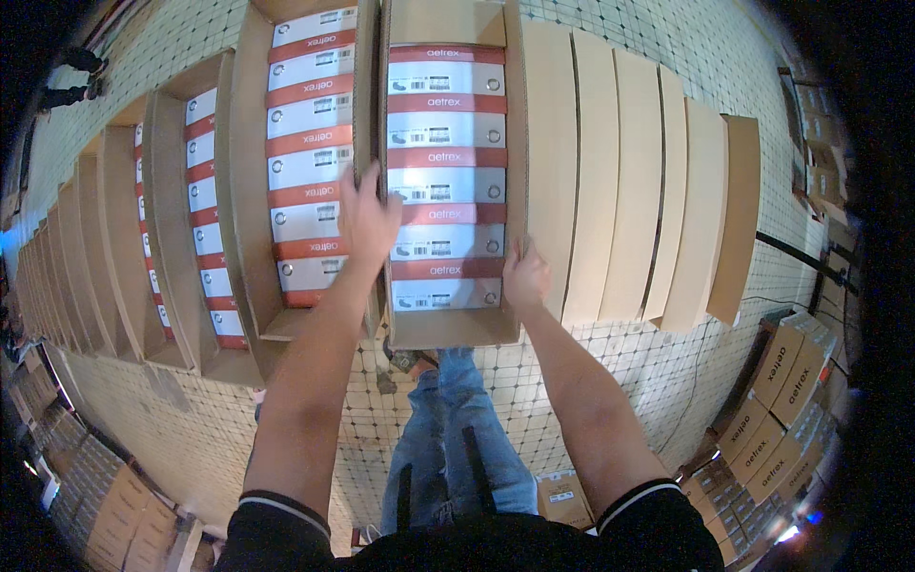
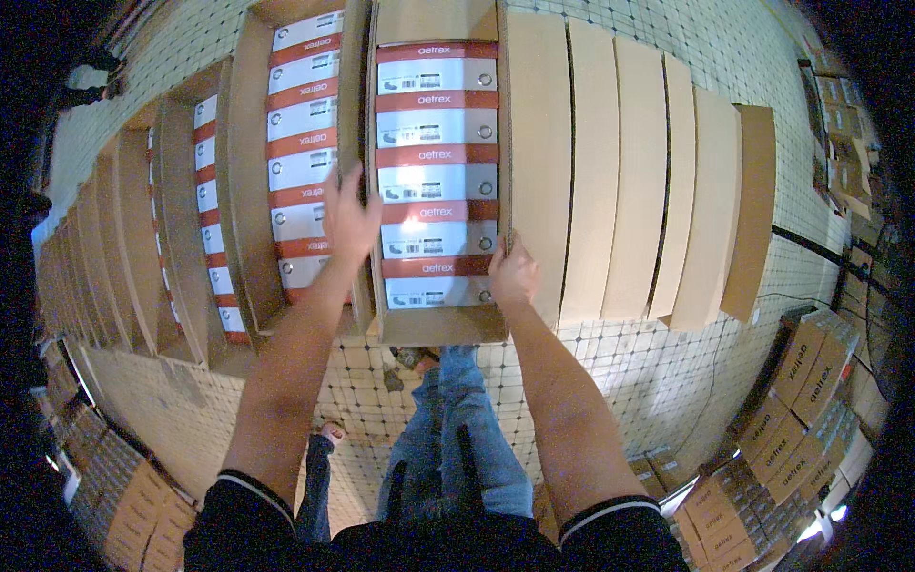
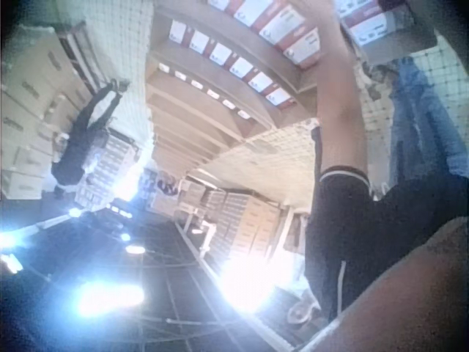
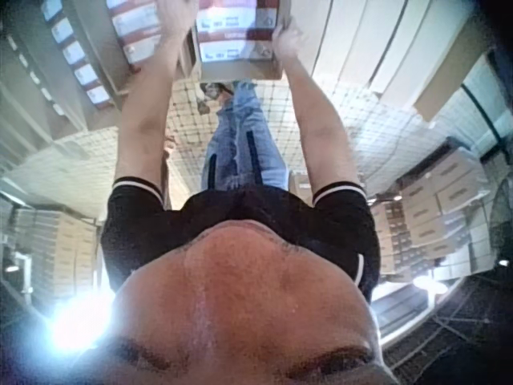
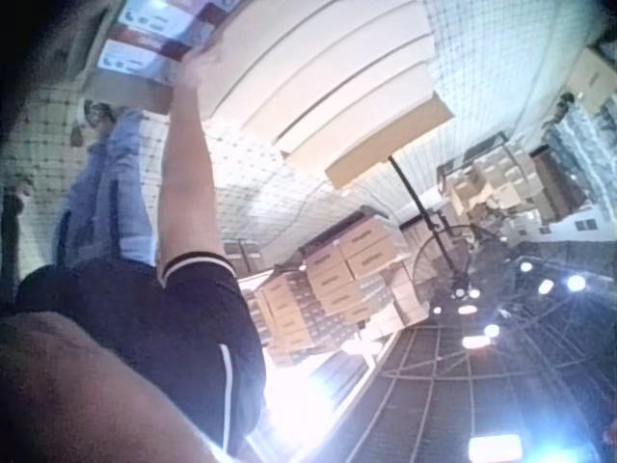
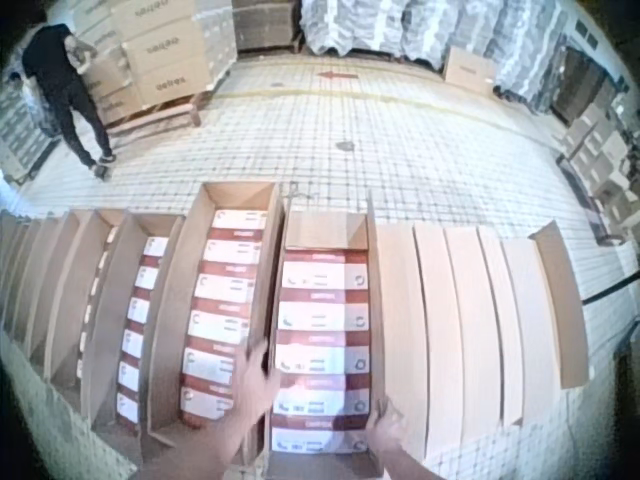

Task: The person opens large cardboard boxes and places smaller product boxes inside them one by one. The person then closes the flaps of the large boxes. The task is performed in a warehouse setting with other workers visible in the background.

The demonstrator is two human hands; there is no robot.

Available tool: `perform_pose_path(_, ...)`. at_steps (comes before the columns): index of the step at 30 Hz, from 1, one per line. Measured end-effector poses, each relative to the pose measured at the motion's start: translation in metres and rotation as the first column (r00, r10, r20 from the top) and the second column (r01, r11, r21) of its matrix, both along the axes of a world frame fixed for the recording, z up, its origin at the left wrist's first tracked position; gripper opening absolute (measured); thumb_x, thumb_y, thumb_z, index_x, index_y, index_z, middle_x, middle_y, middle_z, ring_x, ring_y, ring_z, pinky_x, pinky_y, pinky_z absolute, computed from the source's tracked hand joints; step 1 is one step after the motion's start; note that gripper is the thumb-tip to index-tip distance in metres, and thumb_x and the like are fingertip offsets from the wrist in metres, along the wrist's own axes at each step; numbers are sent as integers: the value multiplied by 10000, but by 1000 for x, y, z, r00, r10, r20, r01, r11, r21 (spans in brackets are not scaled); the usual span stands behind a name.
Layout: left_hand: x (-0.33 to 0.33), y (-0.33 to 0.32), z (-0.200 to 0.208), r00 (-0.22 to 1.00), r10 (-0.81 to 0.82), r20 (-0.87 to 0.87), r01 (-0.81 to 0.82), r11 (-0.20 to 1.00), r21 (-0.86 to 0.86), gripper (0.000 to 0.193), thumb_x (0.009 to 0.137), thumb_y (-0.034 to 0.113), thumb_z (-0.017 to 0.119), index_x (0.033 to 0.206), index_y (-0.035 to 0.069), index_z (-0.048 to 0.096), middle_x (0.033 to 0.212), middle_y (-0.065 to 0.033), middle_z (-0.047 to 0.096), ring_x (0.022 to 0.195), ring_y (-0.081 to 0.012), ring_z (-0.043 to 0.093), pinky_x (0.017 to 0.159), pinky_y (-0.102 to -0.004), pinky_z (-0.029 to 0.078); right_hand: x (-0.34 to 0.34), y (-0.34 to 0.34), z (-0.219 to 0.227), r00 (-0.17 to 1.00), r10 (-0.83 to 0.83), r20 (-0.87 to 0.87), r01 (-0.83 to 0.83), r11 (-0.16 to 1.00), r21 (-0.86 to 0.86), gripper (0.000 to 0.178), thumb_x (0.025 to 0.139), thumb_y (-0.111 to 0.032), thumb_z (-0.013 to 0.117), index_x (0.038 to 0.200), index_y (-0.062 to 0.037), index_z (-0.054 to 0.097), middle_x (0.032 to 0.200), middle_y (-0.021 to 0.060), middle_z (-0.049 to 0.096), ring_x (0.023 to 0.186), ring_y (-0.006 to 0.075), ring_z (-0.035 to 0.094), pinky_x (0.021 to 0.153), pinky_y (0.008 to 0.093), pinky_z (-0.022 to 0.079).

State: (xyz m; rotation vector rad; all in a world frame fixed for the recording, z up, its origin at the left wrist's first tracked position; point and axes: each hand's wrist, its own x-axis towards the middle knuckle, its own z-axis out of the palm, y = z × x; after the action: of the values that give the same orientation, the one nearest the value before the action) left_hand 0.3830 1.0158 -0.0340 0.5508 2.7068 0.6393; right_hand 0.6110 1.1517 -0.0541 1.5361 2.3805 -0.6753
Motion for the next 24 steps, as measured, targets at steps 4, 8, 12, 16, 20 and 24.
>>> perform_pose_path(4, -92, 82, -19, 993, 109, 44, -107, 993, -42, 446, 837, 285, 605, 1238, 91, 610, 1270, -252, 493, 1099, -415, 563, 916, -483, 478, 6, 0, -4, 1000, 8, -26, -9, 1000, -7, 372, 921, -285, 583, 1242, -98, 594, 895, 214, 692, 792, 400, 681, 705, 478, 548)
perform_pose_path(8, -117, 106, -30, 986, 161, 40, -149, 966, -213, 377, 867, 349, 566, 1097, 70, 676, 1146, -232, 554, 956, -399, 629, 823, -489, 512, 8, 2, -3, 1000, -3, -9, 3, 1000, -21, 383, 916, -284, 595, 1247, -93, 586, 889, 204, 694, 791, 399, 680, 695, 472, 546)
perform_pose_path(12, -114, 105, -31, 987, 156, -27, -158, 959, -236, 352, 877, 357, 552, 1032, 71, 687, 1056, -213, 575, 900, -388, 644, 778, -486, 523, -17, 0, 21, 997, -57, -52, 54, 996, -75, 532, 919, -270, 604, 1369, -34, 448, 1159, 230, 615, 1052, 396, 607, 889, 475, 481)
perform_pose_path(16, -116, 105, -28, 989, 150, -2, -144, 944, -297, 322, 869, 353, 568, 1001, 82, 681, 1035, -189, 566, 860, -376, 648, 732, -482, 534, -86, 11, 34, 836, 192, -514, -87, 971, 222, 519, 925, -201, 598, 1379, -16, 429, 1215, 207, 570, 1132, 360, 544, 971, 433, 431)
perform_pose_path(20, -117, 105, -28, 989, 151, -9, -147, 944, -297, 291, 867, 339, 579, 964, 79, 667, 1014, -175, 560, 839, -360, 649, 706, -477, 536, -217, 65, -40, 689, -433, -581, 59, 833, -551, 412, 968, -254, 556, 1292, -5, 508, 1101, 187, 633, 995, 243, 622, 884, 351, 486)
perform_pose_path(24, -116, 101, -32, 990, 140, -23, -141, 957, -255, 278, 863, 338, 586, 952, 86, 661, 1005, -172, 556, 826, -350, 648, 690, -472, 537, -334, 147, -119, 639, -741, -206, 263, 462, -847, 322, 1010, -322, 478, 1114, -21, 526, 904, 107, 658, 825, 173, 641, 733, 300, 531)
